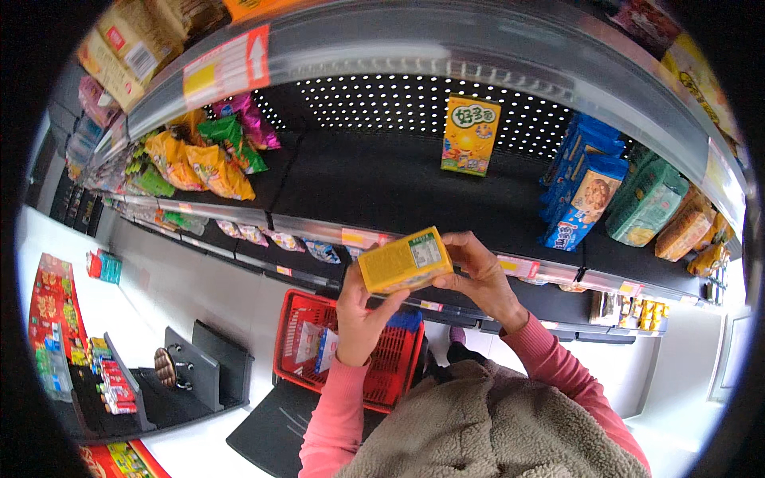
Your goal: The person picks snack packages from a red basket and places them on store shelves, then wipes the shelf surface with a blue cloth. The person repeats this cycle, handling multiple snack items and occasionally adjusting shelf labels.
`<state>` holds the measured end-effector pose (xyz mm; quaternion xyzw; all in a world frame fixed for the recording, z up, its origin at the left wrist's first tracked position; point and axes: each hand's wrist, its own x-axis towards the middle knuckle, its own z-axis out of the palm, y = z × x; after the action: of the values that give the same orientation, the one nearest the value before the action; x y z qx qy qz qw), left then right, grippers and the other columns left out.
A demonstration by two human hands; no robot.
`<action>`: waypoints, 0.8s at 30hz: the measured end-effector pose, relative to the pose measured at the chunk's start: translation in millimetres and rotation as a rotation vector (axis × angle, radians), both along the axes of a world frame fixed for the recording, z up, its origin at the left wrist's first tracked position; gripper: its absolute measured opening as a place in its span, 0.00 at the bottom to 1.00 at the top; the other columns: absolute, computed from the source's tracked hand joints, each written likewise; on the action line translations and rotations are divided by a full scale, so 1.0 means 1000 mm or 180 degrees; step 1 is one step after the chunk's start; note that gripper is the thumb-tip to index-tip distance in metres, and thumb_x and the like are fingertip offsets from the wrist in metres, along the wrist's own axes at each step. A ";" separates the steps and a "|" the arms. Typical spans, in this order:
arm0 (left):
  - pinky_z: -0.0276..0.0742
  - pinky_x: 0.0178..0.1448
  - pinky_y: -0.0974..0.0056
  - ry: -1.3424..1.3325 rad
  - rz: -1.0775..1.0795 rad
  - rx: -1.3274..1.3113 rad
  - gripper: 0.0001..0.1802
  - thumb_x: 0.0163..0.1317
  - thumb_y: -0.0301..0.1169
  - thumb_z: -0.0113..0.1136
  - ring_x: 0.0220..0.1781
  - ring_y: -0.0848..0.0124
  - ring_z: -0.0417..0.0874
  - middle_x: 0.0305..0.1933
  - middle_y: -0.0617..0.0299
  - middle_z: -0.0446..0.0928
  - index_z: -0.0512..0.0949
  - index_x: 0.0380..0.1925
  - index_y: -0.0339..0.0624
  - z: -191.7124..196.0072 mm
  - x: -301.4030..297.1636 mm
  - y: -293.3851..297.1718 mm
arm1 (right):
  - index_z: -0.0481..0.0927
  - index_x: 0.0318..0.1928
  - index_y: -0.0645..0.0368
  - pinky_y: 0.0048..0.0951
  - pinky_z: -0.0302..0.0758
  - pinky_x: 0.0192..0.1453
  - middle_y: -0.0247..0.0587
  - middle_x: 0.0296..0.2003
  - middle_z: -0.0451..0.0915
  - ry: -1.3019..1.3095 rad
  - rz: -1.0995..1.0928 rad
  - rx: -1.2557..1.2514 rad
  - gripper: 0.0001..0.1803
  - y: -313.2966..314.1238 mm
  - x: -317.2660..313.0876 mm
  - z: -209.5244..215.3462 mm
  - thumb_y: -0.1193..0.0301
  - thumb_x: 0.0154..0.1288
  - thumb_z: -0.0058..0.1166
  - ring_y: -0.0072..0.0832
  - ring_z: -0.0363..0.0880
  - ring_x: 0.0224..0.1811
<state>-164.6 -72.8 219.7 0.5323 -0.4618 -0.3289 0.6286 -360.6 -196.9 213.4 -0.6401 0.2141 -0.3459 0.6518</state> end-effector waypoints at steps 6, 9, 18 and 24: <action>0.78 0.65 0.65 0.0284 -0.0168 -0.0134 0.26 0.68 0.23 0.70 0.61 0.71 0.81 0.60 0.58 0.80 0.73 0.63 0.35 -0.001 0.026 -0.051 | 0.71 0.68 0.58 0.35 0.76 0.70 0.40 0.61 0.79 -0.0443 -0.0066 0.0088 0.30 -0.035 0.016 0.002 0.74 0.69 0.68 0.28 0.77 0.65; 0.75 0.65 0.67 0.0473 -0.0072 -0.0171 0.22 0.71 0.26 0.67 0.60 0.74 0.80 0.59 0.59 0.81 0.74 0.62 0.33 0.001 0.049 -0.092 | 0.71 0.69 0.58 0.34 0.77 0.70 0.42 0.63 0.78 -0.0412 -0.0731 -0.0210 0.27 -0.062 0.016 -0.001 0.73 0.73 0.64 0.29 0.76 0.67; 0.76 0.63 0.69 0.0313 -0.0285 -0.0257 0.22 0.72 0.31 0.68 0.56 0.76 0.82 0.55 0.61 0.84 0.79 0.62 0.35 -0.013 0.099 -0.224 | 0.76 0.66 0.58 0.35 0.78 0.67 0.42 0.61 0.81 0.0076 -0.2399 -0.0564 0.25 -0.153 0.001 -0.023 0.69 0.72 0.67 0.32 0.80 0.62; 0.77 0.59 0.69 0.0371 -0.0450 0.0177 0.16 0.70 0.31 0.70 0.52 0.79 0.81 0.51 0.66 0.85 0.84 0.56 0.40 -0.037 0.107 -0.267 | 0.76 0.64 0.59 0.36 0.76 0.65 0.40 0.59 0.81 0.0304 -0.1993 -0.0307 0.26 -0.193 -0.003 -0.049 0.68 0.71 0.69 0.30 0.80 0.59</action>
<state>-57.3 -340.0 183.1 0.4957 -0.4515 -0.4156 0.6146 -363.6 -390.4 164.7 -0.5888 0.4143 -0.5089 0.4718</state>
